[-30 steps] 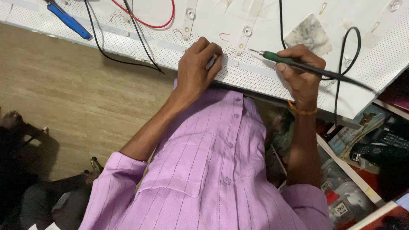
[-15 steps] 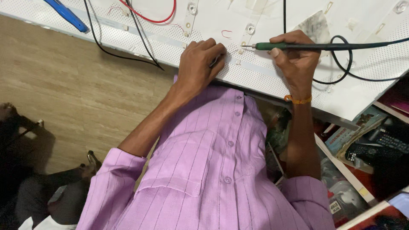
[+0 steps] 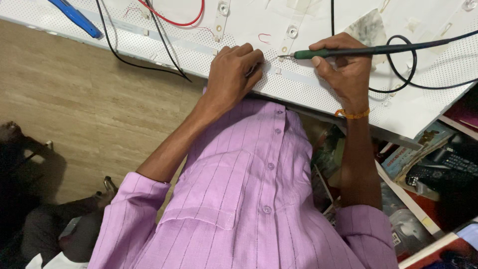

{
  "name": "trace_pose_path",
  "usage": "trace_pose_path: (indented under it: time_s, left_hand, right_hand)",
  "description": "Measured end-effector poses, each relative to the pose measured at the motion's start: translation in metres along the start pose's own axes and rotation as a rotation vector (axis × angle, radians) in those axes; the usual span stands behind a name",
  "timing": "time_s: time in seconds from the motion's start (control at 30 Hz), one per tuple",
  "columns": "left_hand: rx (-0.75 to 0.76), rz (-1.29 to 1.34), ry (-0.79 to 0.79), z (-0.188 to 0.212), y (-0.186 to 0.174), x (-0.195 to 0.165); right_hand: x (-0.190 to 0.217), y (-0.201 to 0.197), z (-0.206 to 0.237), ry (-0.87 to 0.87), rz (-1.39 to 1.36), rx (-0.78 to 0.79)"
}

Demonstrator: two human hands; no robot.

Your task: The person solders wires onto the back of a light panel, holding a soldering iron in one hand and positioning wire ends on the panel with the other. They use pliers to trim and adjust wires, handle a multimeter with test leads on the panel, and touch the soldered joints by hand between soldering passes.

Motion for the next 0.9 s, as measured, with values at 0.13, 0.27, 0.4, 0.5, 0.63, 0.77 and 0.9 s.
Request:
trace_pose_path:
  time_s: [0.13,0.27,0.4,0.5,0.63,0.77,0.9]
  left_hand:
    - [-0.007,0.005,0.006,-0.001,-0.001,-0.001]
    - [-0.007,0.009,0.009,-0.002,-0.001,-0.002]
    - [0.002,0.012,0.004,-0.002,-0.001,-0.001]
    - [0.003,-0.005,0.023,-0.002,-0.001,-0.002]
    - [0.009,-0.008,0.0,-0.002,0.0,-0.001]
    - [0.005,-0.006,-0.001,-0.002,-0.001,-0.001]
    - [-0.005,-0.001,0.022,-0.002,-0.003,-0.002]
  right_hand:
    - [0.0,-0.001,0.0,0.039,0.053,-0.008]
    - [0.0,-0.004,0.0,0.089,0.122,-0.025]
    - [0.008,0.002,-0.003,0.021,0.015,0.043]
    - [0.013,0.002,-0.006,0.006,0.034,0.084]
    - [0.019,0.002,-0.006,0.037,0.018,0.121]
    - [0.021,0.002,-0.007,0.05,0.068,0.114]
    - [0.02,0.003,-0.009,0.04,0.081,0.135]
Point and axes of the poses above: each hand's wrist, its own z-axis away from the middle knuckle, its own y-axis out of the palm, x = y × z, the point moved 7 cm from there along -z, towards the middle knuckle, and after that the axes turned 10 degrees about -x, right-handed, at the moved point
